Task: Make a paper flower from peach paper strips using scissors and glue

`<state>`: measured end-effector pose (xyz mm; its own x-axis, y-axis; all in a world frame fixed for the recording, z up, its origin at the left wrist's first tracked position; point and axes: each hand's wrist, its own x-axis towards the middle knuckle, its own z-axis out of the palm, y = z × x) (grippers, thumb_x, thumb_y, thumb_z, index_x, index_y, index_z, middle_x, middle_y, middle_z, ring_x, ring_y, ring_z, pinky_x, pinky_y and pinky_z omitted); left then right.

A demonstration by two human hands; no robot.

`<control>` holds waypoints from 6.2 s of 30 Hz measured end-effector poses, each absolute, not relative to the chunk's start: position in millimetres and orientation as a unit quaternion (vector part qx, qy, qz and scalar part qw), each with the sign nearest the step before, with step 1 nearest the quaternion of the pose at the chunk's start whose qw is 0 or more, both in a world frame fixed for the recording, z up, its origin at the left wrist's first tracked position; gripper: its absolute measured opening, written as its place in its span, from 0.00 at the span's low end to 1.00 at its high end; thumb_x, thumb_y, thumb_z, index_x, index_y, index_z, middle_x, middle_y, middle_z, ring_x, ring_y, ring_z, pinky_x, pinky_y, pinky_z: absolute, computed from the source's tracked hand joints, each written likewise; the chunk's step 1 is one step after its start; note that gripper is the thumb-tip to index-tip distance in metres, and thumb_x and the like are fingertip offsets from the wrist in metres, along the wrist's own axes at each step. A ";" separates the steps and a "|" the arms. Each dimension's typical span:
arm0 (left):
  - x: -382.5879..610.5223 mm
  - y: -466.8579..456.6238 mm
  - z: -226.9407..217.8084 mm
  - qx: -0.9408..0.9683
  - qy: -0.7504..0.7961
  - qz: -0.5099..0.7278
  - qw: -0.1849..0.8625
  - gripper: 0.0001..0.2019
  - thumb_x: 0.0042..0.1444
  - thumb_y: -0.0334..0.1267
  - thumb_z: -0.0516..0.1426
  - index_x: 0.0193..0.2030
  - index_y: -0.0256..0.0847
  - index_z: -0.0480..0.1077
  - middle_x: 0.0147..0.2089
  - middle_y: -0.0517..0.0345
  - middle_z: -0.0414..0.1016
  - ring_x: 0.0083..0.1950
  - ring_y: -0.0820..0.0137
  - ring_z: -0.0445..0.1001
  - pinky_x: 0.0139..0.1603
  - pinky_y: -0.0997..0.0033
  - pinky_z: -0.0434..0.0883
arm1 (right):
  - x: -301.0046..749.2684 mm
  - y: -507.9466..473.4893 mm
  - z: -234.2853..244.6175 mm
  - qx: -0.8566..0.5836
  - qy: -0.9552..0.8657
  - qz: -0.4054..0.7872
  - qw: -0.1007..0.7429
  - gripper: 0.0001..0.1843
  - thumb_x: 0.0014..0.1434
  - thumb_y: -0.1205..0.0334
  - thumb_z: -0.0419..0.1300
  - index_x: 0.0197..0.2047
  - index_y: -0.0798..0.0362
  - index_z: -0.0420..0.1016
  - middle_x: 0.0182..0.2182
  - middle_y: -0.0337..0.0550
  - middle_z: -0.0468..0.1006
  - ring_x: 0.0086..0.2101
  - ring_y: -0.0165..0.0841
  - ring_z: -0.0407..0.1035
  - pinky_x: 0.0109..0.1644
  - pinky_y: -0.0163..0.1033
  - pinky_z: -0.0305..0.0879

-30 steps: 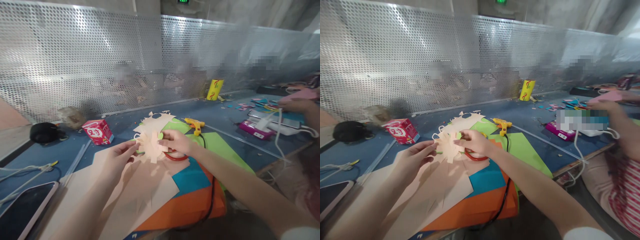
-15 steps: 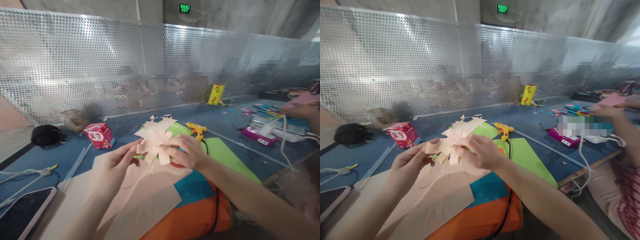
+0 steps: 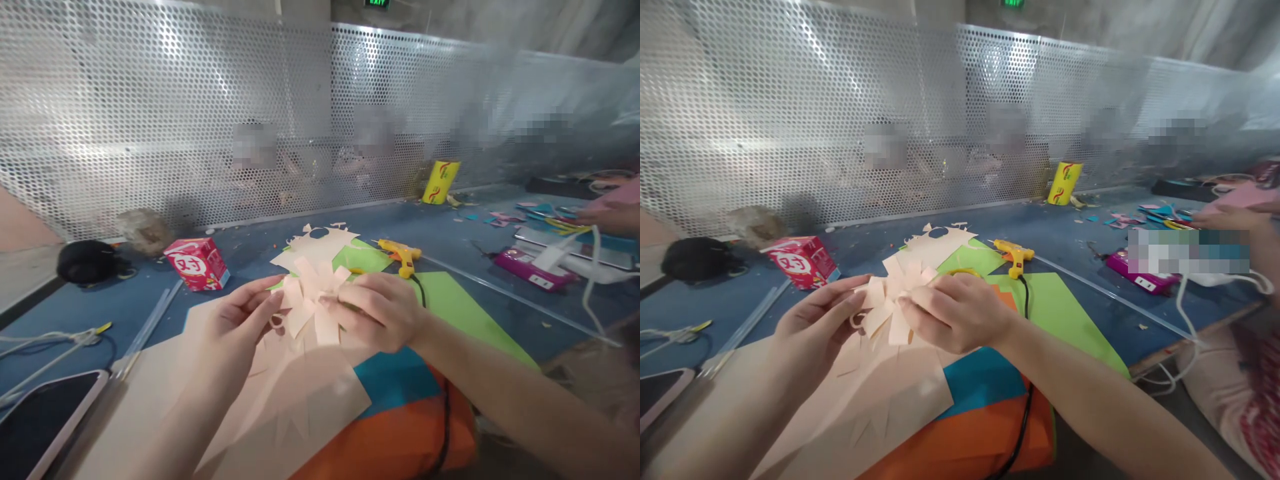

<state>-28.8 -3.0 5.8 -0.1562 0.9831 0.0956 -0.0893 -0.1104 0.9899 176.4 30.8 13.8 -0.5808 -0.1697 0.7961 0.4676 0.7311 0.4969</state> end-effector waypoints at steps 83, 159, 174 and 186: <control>-46.5 5.7 19.4 0.448 0.436 0.640 0.447 0.11 0.33 0.40 0.67 0.27 0.45 0.74 0.25 0.60 0.75 0.29 0.74 0.70 0.31 0.76 0.70 | 209.6 41.7 39.6 -0.312 -0.838 0.287 0.342 0.14 0.44 0.76 0.47 0.33 0.53 0.67 0.26 0.38 0.70 0.30 0.32 0.66 0.34 0.34 0.61; -44.9 6.6 18.3 0.458 0.460 0.628 0.429 0.13 0.30 0.43 0.67 0.26 0.46 0.74 0.24 0.62 0.74 0.27 0.76 0.69 0.29 0.80 0.70 | 209.0 45.9 31.3 -0.303 -0.860 0.165 0.375 0.09 0.46 0.75 0.49 0.28 0.54 0.63 0.26 0.38 0.69 0.26 0.28 0.64 0.29 0.31 0.58; -43.9 5.0 18.8 0.458 0.444 0.631 0.442 0.10 0.34 0.40 0.66 0.27 0.45 0.75 0.27 0.61 0.75 0.30 0.76 0.71 0.32 0.80 0.70 | 210.9 46.8 27.0 -0.339 -0.864 0.133 0.348 0.05 0.48 0.72 0.51 0.30 0.53 0.61 0.23 0.36 0.67 0.24 0.27 0.61 0.27 0.32 0.55; -42.5 7.5 20.9 0.449 0.436 0.649 0.432 0.11 0.32 0.39 0.67 0.26 0.45 0.74 0.26 0.63 0.77 0.27 0.76 0.71 0.30 0.78 0.70 | 208.1 46.9 30.2 -0.331 -0.847 0.220 0.352 0.16 0.45 0.77 0.47 0.36 0.54 0.66 0.33 0.41 0.73 0.31 0.31 0.67 0.33 0.33 0.60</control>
<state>-42.5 7.5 20.9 -0.2234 0.9526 0.2064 -0.1685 -0.2463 0.9544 208.1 46.9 30.2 -0.5330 0.7152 0.4520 0.4053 0.6848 -0.6056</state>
